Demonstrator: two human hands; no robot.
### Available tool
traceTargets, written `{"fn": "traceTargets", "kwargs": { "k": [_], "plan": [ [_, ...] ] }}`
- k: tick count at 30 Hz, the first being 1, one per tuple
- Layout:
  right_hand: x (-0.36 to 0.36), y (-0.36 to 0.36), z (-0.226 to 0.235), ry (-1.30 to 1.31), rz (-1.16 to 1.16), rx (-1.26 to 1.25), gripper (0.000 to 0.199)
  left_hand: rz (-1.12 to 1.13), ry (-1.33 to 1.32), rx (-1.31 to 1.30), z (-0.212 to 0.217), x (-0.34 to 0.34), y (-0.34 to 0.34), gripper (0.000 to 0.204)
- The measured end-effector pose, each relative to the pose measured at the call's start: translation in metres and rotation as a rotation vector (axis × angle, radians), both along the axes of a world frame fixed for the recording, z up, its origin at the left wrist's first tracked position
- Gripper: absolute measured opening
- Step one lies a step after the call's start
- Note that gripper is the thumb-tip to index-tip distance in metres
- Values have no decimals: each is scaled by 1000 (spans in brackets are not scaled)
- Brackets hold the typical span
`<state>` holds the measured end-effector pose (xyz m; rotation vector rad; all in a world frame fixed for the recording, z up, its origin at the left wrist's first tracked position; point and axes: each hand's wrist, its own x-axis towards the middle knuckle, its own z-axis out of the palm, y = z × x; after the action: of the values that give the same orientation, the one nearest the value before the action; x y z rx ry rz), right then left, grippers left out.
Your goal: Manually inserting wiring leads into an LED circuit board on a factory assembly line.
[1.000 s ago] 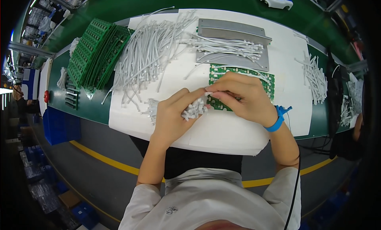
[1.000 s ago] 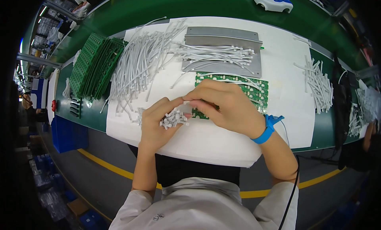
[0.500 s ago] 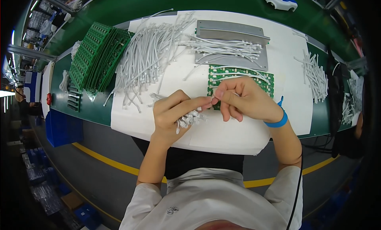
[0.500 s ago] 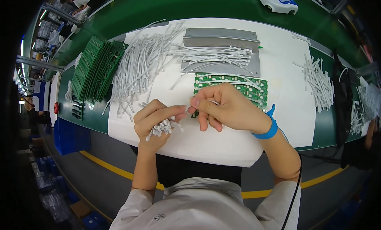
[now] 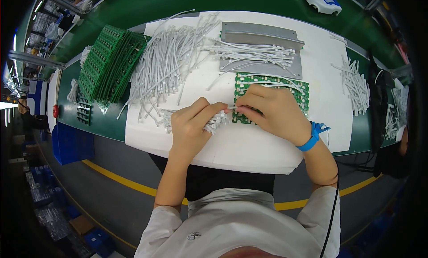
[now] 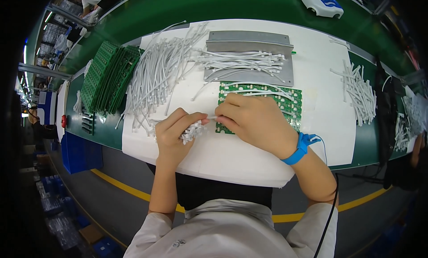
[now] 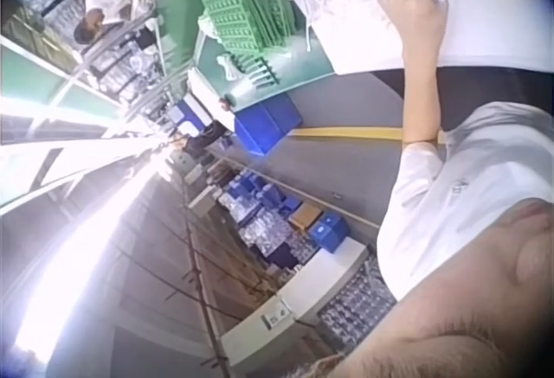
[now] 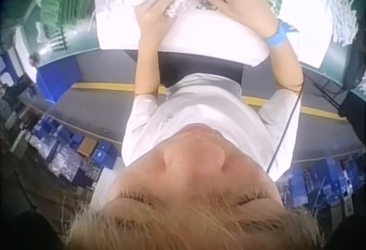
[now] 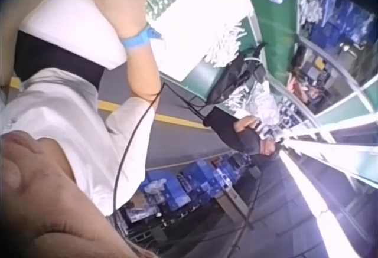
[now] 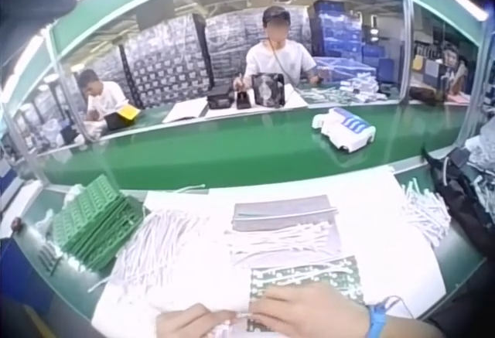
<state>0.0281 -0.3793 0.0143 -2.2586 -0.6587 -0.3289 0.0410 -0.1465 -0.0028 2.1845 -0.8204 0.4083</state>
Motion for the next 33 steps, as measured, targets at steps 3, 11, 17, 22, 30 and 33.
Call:
{"fn": "traceTargets", "kwargs": {
  "k": [3,11,17,22,30,33],
  "plan": [
    [1,1,-2,-20,13,-179,8,3,75,38,-2,-1,-1,44],
    [0,0,-2,-77,-36,-285,7,-9,122,50,-4,2,-2,46],
    [2,-4,-5,175,-127,-97,9,-38,195,169,6,-2,-4,41],
    [5,-2,-2,371,-150,40,8,-53,206,169,3,-2,-5,59],
    [1,-8,10,822,13,382,2,-56,90,6,3,-2,-6,45],
    [2,-6,8,879,76,477,2,-86,-23,10,-5,0,-4,37]
  ]
}}
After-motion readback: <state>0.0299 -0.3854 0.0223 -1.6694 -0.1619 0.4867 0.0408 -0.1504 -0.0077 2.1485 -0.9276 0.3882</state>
